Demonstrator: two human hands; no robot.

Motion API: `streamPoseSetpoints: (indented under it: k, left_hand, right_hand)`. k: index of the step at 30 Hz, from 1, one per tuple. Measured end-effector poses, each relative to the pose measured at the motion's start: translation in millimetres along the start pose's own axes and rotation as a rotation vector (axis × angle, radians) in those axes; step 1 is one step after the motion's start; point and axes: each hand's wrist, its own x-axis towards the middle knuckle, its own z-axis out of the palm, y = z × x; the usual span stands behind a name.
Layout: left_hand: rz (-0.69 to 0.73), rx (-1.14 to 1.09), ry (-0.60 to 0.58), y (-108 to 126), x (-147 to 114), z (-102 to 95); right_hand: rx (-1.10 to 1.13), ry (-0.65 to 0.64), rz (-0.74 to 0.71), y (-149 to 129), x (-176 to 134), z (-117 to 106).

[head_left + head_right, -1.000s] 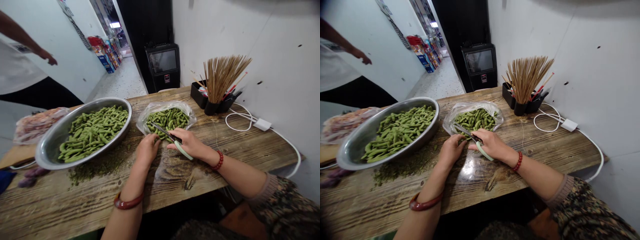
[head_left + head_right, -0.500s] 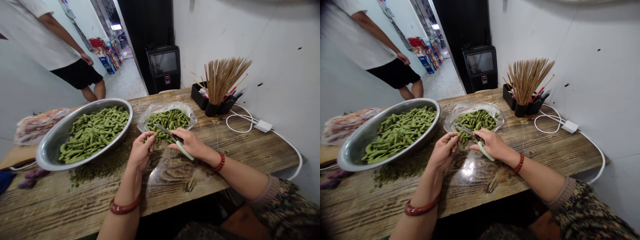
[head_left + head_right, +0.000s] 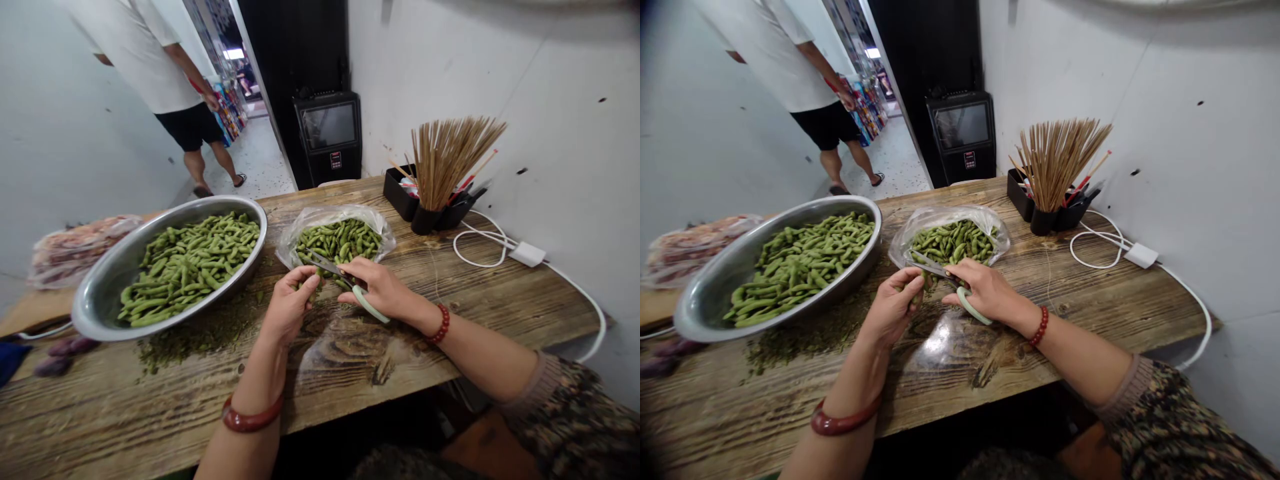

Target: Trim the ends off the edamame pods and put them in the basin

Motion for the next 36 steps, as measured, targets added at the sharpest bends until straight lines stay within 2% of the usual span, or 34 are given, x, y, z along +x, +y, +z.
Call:
streamPoseSetpoints:
  k: [6,14,23,26,29,32,36]
  left_hand:
    - [0.059,0.119,-0.049,1.6,-3.0,0.8]
    - [0.131,0.249,0.017,5.7,-6.4,4.5]
    - [0.204,0.35,0.037,0.6,-0.1,-2.0]
    - [0.123,0.268,0.065,0.6,0.4,-2.3]
    - [0.03,0.042,0.07,2.7,0.5,-3.2]
    - [0.021,-0.16,0.031,5.5,1.0,-4.8]
    - [0.034,-0.243,0.01,7.3,1.8,-5.7]
  right_hand:
    - [-0.096,-0.012,-0.02,-4.6,-1.5,-2.4]
    - [-0.156,-0.046,-0.045,-4.1,-1.2,-3.1]
    - [-0.141,-0.107,-0.012,-7.5,-1.8,-6.8]
    - [-0.094,-0.093,-0.012,-5.9,-0.8,-6.0]
    - [-0.052,-0.024,0.016,-2.0,0.6,-4.5]
    - [-0.036,0.037,0.05,1.9,1.7,-2.7]
    - [-0.023,0.033,0.024,3.9,1.5,0.1]
